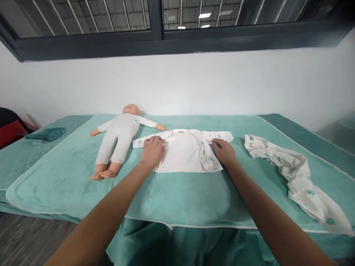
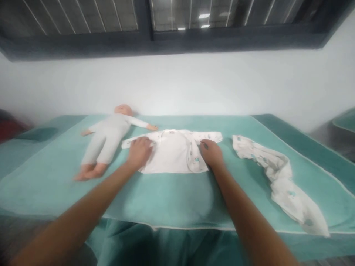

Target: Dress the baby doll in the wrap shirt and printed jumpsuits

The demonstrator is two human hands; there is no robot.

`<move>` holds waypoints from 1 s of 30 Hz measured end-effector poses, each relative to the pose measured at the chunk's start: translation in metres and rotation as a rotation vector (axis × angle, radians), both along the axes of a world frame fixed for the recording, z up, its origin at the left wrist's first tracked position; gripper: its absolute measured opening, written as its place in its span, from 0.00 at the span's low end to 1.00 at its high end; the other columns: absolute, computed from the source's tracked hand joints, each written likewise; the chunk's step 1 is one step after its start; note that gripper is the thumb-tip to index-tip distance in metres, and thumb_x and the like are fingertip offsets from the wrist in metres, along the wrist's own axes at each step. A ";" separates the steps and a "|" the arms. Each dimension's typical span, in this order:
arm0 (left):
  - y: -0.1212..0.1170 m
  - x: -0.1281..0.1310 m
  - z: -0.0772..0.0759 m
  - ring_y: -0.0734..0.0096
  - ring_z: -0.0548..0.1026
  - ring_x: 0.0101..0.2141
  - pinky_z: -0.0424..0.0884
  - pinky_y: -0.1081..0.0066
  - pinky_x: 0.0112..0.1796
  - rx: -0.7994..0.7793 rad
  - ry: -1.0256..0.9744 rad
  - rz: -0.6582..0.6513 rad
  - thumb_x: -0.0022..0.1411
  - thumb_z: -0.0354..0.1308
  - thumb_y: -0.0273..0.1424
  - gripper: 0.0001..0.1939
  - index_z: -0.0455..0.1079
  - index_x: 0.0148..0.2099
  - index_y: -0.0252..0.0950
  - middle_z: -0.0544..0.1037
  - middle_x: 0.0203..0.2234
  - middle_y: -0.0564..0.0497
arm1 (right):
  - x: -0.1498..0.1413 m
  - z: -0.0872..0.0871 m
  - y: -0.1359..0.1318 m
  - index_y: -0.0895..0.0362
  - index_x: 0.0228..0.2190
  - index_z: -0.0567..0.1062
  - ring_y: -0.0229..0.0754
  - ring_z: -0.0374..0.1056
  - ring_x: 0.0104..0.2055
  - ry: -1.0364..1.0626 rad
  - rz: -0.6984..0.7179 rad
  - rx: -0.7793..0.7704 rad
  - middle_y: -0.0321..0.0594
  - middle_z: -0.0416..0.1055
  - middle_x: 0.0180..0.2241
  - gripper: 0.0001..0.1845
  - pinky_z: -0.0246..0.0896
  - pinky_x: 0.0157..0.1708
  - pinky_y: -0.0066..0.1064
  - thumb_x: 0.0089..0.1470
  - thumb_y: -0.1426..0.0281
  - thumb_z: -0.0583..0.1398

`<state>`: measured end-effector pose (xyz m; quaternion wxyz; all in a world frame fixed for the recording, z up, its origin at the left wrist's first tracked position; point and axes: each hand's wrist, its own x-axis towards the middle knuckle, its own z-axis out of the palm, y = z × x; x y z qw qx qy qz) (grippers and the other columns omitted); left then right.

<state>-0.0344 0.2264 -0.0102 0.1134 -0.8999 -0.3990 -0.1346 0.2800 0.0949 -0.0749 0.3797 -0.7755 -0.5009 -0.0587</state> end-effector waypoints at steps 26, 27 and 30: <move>0.005 -0.011 -0.002 0.48 0.66 0.58 0.68 0.49 0.51 -0.074 0.051 0.063 0.61 0.46 0.18 0.22 0.71 0.53 0.37 0.67 0.60 0.42 | -0.039 0.086 0.064 0.58 0.29 0.77 0.47 0.72 0.38 -0.145 0.055 -0.790 0.47 0.76 0.34 0.10 0.60 0.34 0.32 0.55 0.68 0.56; 0.005 -0.015 0.000 0.48 0.68 0.56 0.69 0.49 0.50 -0.066 0.067 0.088 0.62 0.44 0.18 0.21 0.72 0.51 0.36 0.69 0.58 0.40 | -0.041 0.085 0.061 0.58 0.31 0.77 0.47 0.71 0.38 -0.147 0.053 -0.792 0.47 0.76 0.34 0.12 0.60 0.34 0.32 0.57 0.66 0.56; 0.000 -0.022 0.002 0.46 0.70 0.54 0.69 0.50 0.49 -0.017 0.066 0.136 0.64 0.44 0.19 0.19 0.74 0.48 0.31 0.72 0.55 0.37 | -0.050 0.075 0.051 0.59 0.41 0.75 0.51 0.71 0.41 -0.187 0.023 -0.761 0.51 0.74 0.43 0.19 0.61 0.35 0.35 0.59 0.57 0.56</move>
